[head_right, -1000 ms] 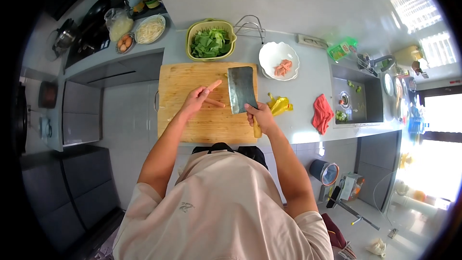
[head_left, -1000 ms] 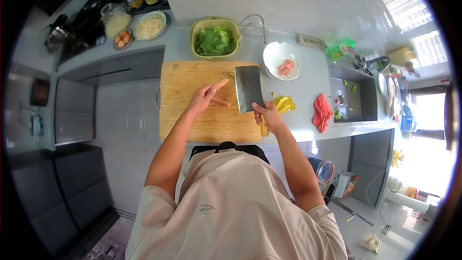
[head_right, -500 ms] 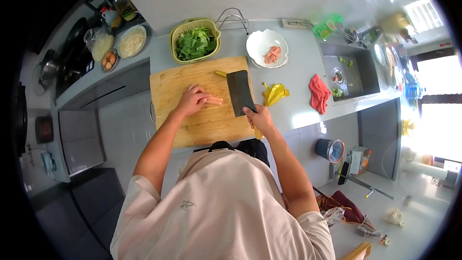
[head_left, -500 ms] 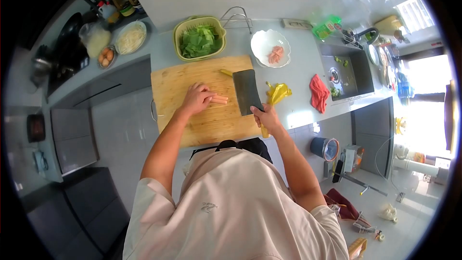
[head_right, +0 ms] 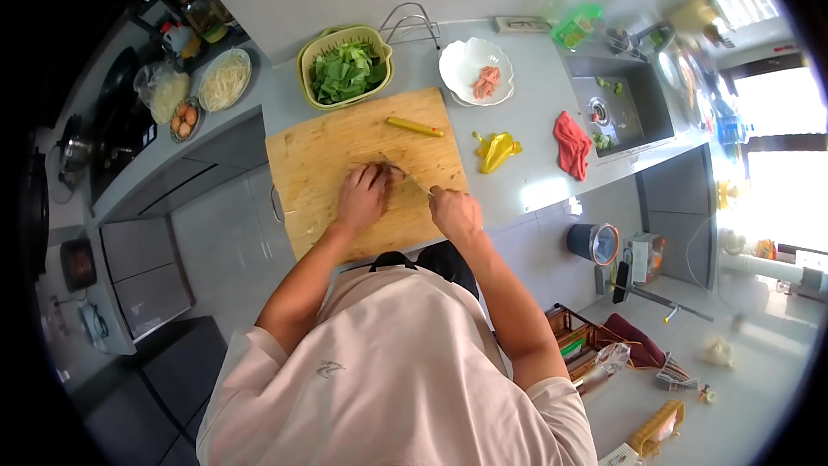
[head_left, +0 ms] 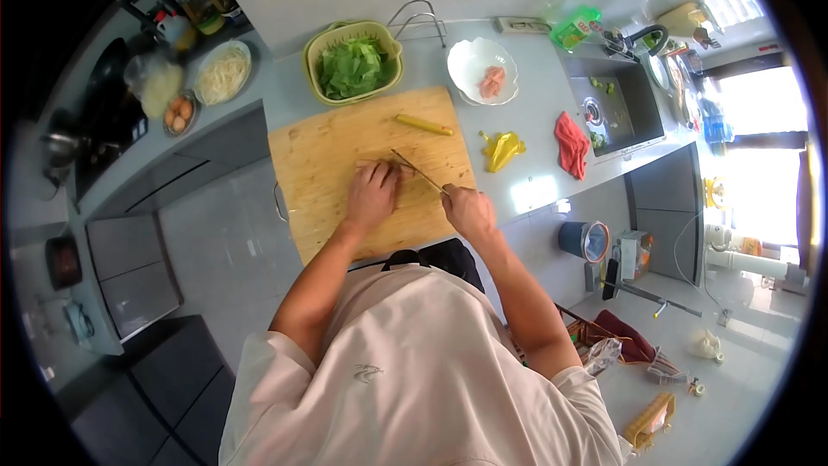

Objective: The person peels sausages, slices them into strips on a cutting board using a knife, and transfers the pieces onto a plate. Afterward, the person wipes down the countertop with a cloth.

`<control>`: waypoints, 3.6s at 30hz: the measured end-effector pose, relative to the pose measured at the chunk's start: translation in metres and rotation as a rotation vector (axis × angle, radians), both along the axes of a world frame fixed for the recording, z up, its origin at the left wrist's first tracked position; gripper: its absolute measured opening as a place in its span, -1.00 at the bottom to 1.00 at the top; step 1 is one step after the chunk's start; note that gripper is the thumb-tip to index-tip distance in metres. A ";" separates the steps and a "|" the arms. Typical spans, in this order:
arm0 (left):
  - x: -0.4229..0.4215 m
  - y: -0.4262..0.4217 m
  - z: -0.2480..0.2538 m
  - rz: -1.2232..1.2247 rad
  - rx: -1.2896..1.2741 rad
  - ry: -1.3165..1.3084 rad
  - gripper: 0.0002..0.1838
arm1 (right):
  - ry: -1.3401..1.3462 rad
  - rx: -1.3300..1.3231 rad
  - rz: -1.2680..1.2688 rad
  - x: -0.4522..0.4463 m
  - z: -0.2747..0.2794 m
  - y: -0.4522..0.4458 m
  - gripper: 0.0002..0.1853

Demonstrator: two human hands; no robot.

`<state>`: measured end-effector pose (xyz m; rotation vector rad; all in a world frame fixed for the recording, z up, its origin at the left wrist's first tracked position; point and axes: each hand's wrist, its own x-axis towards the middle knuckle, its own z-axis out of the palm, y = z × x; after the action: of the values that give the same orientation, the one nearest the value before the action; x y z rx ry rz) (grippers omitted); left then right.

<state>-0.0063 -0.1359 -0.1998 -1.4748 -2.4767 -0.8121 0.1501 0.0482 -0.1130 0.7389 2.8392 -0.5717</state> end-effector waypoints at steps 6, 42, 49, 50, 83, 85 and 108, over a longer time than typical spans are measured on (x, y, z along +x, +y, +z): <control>0.016 0.004 0.003 0.079 -0.005 -0.019 -0.55 | -0.007 0.013 0.043 -0.006 0.015 0.007 -0.76; 0.023 0.007 0.005 0.146 -0.062 -0.050 -0.55 | -0.122 -0.020 0.146 -0.012 0.023 0.021 -0.74; 0.022 0.007 0.004 0.143 -0.083 -0.069 -0.59 | -0.162 0.036 0.191 -0.016 0.008 0.019 -0.77; 0.022 0.007 0.004 0.141 -0.080 -0.071 -0.59 | -0.166 0.033 0.180 -0.016 0.005 0.017 -0.76; 0.010 -0.005 0.001 0.054 -0.005 -0.037 -0.59 | -0.124 -0.025 0.093 -0.010 0.025 0.001 -0.72; 0.009 -0.006 0.000 0.054 -0.005 -0.041 -0.58 | -0.140 -0.023 0.101 -0.012 0.025 0.000 -0.72; 0.004 -0.011 -0.008 0.037 -0.001 -0.072 -0.54 | -0.148 -0.048 0.090 -0.012 0.019 -0.005 -0.69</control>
<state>-0.0020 -0.1464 -0.2080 -1.4196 -2.5483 -0.8719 0.1382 0.0431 -0.0940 0.6142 2.6970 -0.5455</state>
